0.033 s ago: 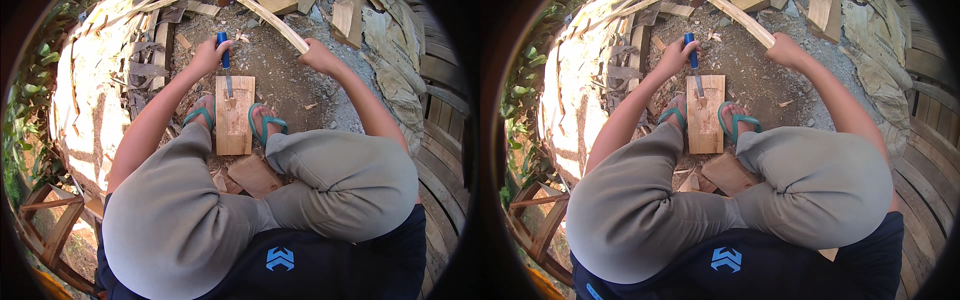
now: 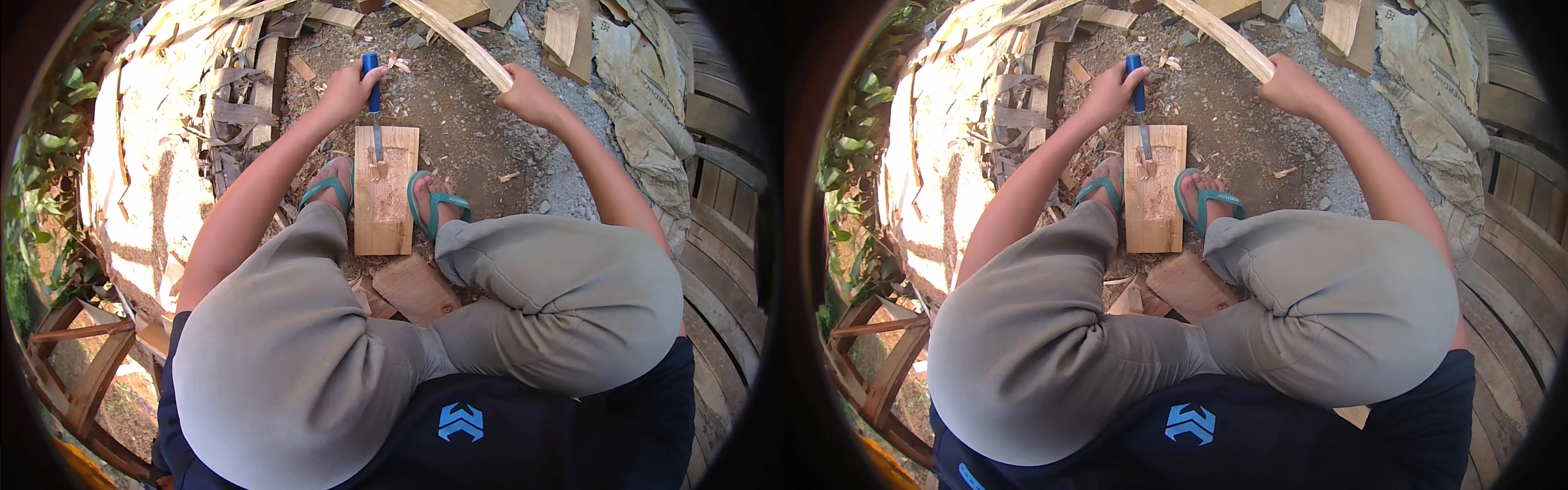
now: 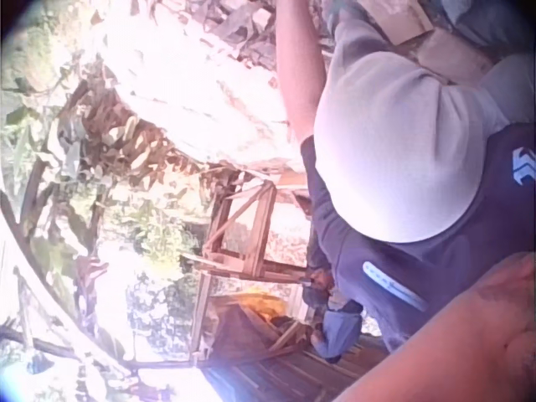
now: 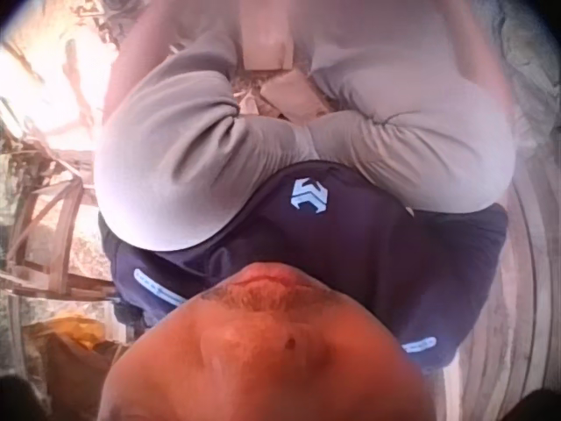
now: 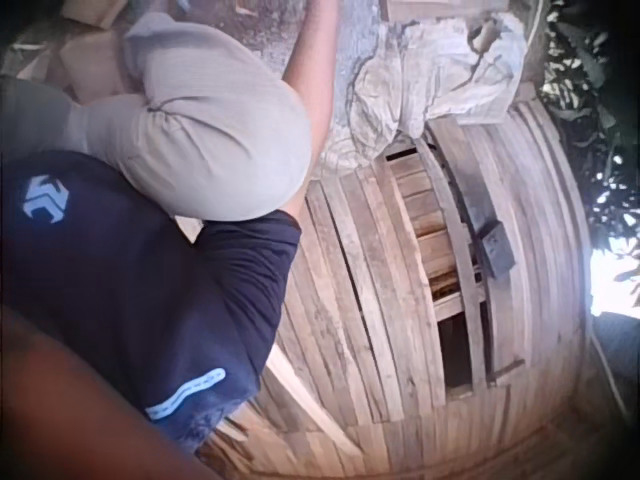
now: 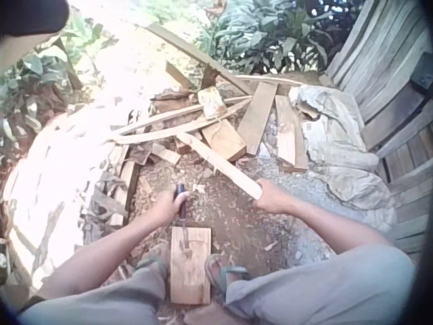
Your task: The person is using a chisel and a piece of scrap wood as a mallet to carve a rectangular groove into a larger block of wood.
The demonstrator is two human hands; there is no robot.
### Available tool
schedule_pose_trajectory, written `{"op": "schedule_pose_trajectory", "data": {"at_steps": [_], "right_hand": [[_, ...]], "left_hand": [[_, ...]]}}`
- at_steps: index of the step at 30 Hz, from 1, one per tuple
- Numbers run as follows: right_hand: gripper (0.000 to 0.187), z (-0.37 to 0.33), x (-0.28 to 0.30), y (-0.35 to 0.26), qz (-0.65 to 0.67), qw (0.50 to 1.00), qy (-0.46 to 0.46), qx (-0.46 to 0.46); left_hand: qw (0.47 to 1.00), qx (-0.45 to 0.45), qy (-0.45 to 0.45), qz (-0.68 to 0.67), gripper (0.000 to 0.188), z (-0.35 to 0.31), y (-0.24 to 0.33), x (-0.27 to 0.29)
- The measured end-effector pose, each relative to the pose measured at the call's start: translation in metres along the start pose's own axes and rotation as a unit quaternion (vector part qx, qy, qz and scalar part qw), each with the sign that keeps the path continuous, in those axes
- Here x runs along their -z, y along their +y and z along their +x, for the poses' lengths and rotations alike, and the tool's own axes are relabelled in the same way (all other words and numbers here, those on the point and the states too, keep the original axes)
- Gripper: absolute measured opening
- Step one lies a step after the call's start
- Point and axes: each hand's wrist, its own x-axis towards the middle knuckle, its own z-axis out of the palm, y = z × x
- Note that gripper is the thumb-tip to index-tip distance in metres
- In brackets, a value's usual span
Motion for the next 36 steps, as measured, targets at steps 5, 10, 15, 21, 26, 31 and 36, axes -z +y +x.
{"op": "schedule_pose_trajectory", "data": {"at_steps": [5, 10, 15, 21, 26, 31, 36], "right_hand": [[0.042, -0.026, 0.051, -0.005, -0.084, 0.991, -0.045, 0.089], [0.038, -0.053, 0.061, -0.029, -0.026, 0.997, -0.075, -0.002], [0.039, -0.026, 0.130, -0.055, -0.115, 0.985, 0.076, 0.100], [0.039, -0.032, 0.100, -0.065, 0.091, 0.993, 0.070, 0.033], [0.032, -0.050, 0.091, -0.080, -0.095, 0.975, -0.184, -0.085], [0.022, 0.025, 0.182, -0.081, -0.042, 0.992, 0.118, 0.014], [0.021, 0.052, 0.167, -0.042, 0.157, 0.964, 0.214, 0.022]], "left_hand": [[0.999, -0.021, -0.005, -0.032, 0.043, 0.009, 0.002, -0.025], [0.998, -0.018, -0.004, -0.061, 0.046, 0.010, -0.002, -0.030], [0.999, -0.034, -0.002, -0.020, 0.049, 0.001, 0.003, -0.023], [0.998, -0.005, 0.059, -0.029, 0.053, -0.006, 0.010, -0.031], [0.999, 0.006, 0.028, -0.016, 0.053, -0.004, 0.008, -0.026], [0.998, 0.024, -0.032, -0.049, 0.052, 0.003, -0.001, -0.030], [0.992, -0.013, -0.032, -0.120, 0.042, 0.001, 0.001, -0.035]]}}
